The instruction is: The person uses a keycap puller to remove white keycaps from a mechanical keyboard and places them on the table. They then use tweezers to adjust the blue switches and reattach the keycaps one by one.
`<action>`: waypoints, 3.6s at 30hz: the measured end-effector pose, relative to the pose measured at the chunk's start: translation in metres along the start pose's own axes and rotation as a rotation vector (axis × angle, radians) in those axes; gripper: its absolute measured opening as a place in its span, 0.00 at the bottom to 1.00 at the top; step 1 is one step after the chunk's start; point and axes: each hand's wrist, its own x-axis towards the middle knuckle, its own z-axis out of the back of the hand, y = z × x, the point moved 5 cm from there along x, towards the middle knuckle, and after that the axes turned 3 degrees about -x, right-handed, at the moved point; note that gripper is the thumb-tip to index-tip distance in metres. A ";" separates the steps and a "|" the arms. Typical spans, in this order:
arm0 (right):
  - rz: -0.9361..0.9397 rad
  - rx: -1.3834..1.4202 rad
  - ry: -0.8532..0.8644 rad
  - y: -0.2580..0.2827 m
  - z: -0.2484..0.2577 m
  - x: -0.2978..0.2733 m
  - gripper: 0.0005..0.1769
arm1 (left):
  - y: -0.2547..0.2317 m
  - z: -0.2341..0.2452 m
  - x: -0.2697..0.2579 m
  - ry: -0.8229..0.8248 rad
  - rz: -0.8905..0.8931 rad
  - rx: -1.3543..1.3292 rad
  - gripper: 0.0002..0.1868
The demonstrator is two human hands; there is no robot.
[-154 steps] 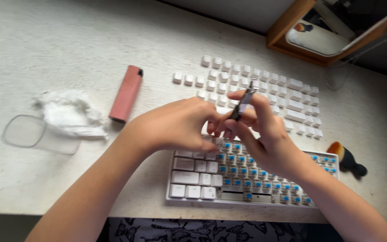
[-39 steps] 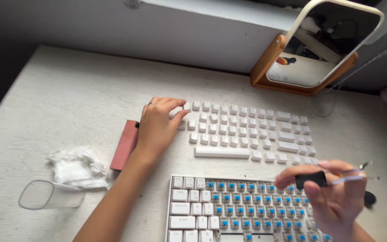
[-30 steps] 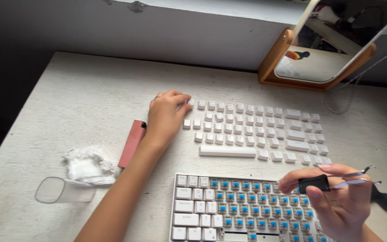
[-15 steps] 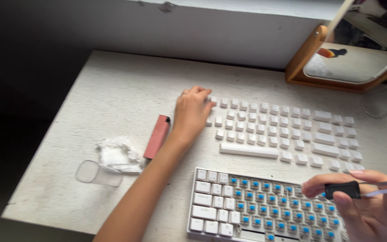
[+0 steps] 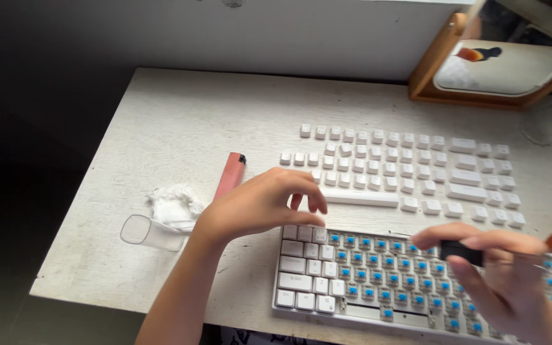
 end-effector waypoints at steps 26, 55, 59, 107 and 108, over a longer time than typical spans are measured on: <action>0.204 -0.252 0.135 0.039 -0.087 0.085 0.20 | 0.038 -0.006 -0.028 -0.675 -0.093 0.008 0.09; -0.297 0.068 0.016 0.009 -0.091 0.095 0.11 | -0.020 -0.019 0.004 0.028 0.033 0.243 0.15; -0.424 0.264 -0.078 -0.004 -0.087 0.101 0.12 | -0.028 -0.022 -0.004 0.007 -0.039 0.158 0.14; -0.035 -0.168 0.482 0.038 -0.091 0.097 0.14 | 0.003 -0.008 -0.009 0.048 -0.030 0.030 0.18; -0.033 -0.158 0.461 0.037 -0.091 0.097 0.14 | 0.004 -0.008 -0.009 0.047 -0.014 0.042 0.19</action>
